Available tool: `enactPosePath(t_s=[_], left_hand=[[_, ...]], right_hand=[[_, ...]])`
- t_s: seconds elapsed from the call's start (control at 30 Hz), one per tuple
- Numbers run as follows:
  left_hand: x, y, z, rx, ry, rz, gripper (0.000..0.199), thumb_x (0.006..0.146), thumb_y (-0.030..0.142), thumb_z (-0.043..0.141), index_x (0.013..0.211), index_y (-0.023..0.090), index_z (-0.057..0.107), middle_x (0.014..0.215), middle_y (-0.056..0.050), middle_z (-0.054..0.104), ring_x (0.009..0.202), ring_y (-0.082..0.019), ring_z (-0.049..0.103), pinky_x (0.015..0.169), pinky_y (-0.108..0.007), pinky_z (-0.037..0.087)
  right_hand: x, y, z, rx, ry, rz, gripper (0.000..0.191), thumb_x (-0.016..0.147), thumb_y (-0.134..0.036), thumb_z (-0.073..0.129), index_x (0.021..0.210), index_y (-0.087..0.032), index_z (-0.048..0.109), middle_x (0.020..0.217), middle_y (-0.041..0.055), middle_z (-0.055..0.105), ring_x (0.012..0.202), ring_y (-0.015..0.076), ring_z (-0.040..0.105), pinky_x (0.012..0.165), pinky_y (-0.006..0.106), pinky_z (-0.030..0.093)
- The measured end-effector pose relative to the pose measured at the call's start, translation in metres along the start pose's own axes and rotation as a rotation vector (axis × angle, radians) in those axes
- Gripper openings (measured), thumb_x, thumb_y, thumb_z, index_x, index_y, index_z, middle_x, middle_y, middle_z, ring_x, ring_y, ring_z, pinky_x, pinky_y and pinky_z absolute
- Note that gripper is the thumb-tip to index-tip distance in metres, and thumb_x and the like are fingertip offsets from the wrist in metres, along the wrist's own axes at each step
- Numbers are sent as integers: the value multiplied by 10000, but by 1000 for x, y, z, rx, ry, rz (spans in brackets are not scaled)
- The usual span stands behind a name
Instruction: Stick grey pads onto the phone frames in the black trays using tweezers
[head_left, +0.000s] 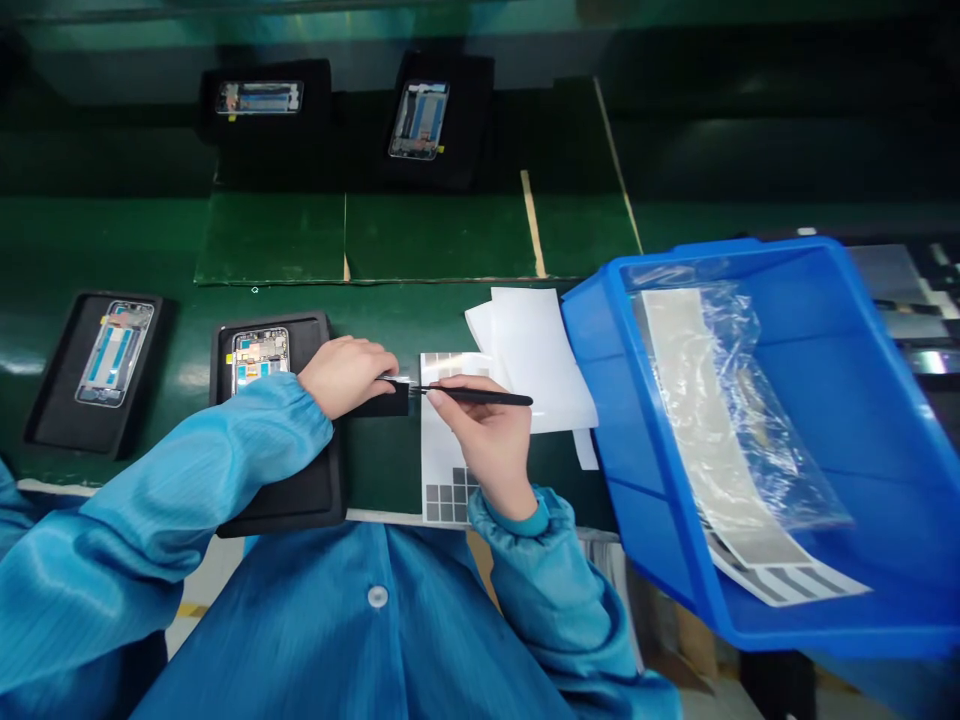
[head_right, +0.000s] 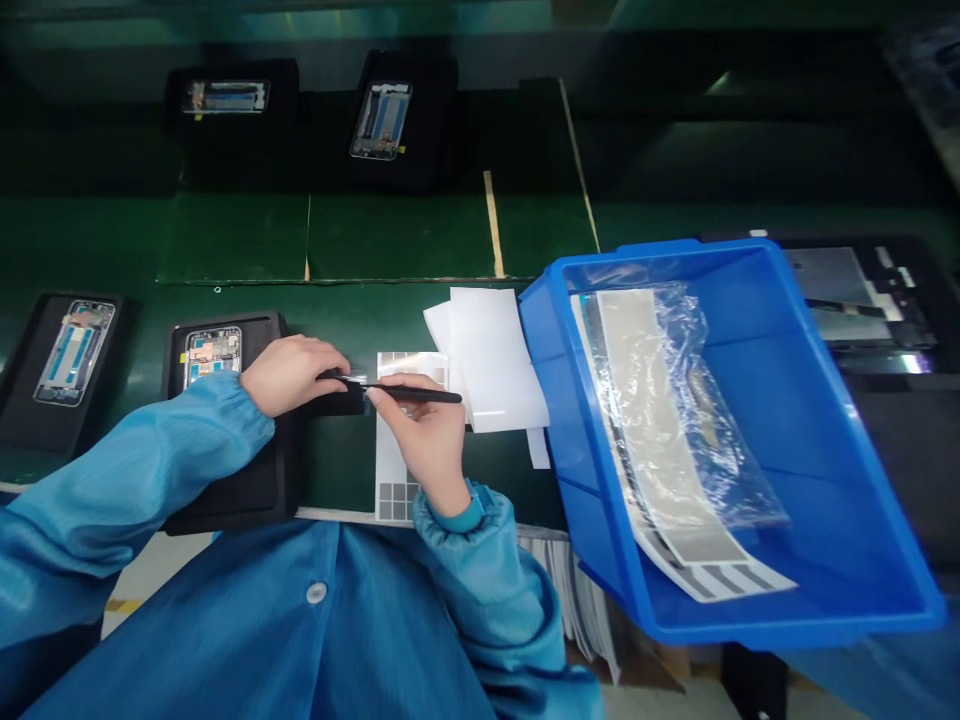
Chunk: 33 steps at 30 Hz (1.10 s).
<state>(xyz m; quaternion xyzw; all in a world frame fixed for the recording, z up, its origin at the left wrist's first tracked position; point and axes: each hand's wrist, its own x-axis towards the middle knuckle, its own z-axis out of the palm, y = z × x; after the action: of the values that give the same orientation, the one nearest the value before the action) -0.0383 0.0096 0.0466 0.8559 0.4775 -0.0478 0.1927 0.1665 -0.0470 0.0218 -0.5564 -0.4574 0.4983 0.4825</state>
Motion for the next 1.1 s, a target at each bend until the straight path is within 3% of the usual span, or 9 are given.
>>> enactPosePath(t_s=[0.2, 0.6, 0.93, 1.1], left_hand=[[-9, 10, -4, -45, 107, -71, 154, 919, 338, 646, 912, 245, 768, 918, -17, 776, 896, -216, 700, 773, -317, 479], [-12, 14, -8, -49, 88, -78, 183, 920, 344, 642, 920, 230, 785, 914, -34, 789, 896, -236, 720, 742, -327, 490], [-15, 15, -14, -43, 31, -85, 204, 953, 336, 602, 971, 238, 780, 952, -30, 787, 952, -246, 720, 740, -325, 474], [-12, 14, -9, -9, 52, -79, 214, 962, 346, 591, 959, 225, 767, 934, -42, 778, 920, -247, 716, 749, -342, 464]], right_hand=[[-1, 7, 5, 38, -29, -76, 144, 770, -299, 825, 890, -243, 768, 935, 35, 790, 903, 225, 757, 886, 400, 627], [-3, 9, 10, 44, -31, -146, 140, 773, -234, 826, 901, -255, 771, 952, 26, 792, 930, 224, 756, 933, 411, 611], [-2, 10, 14, -11, 4, -222, 109, 763, -232, 839, 856, -250, 786, 884, 22, 802, 863, 218, 765, 849, 384, 638], [-3, 2, 21, -29, 92, -246, 115, 742, -239, 853, 829, -241, 779, 854, 27, 797, 820, 222, 764, 805, 394, 649]])
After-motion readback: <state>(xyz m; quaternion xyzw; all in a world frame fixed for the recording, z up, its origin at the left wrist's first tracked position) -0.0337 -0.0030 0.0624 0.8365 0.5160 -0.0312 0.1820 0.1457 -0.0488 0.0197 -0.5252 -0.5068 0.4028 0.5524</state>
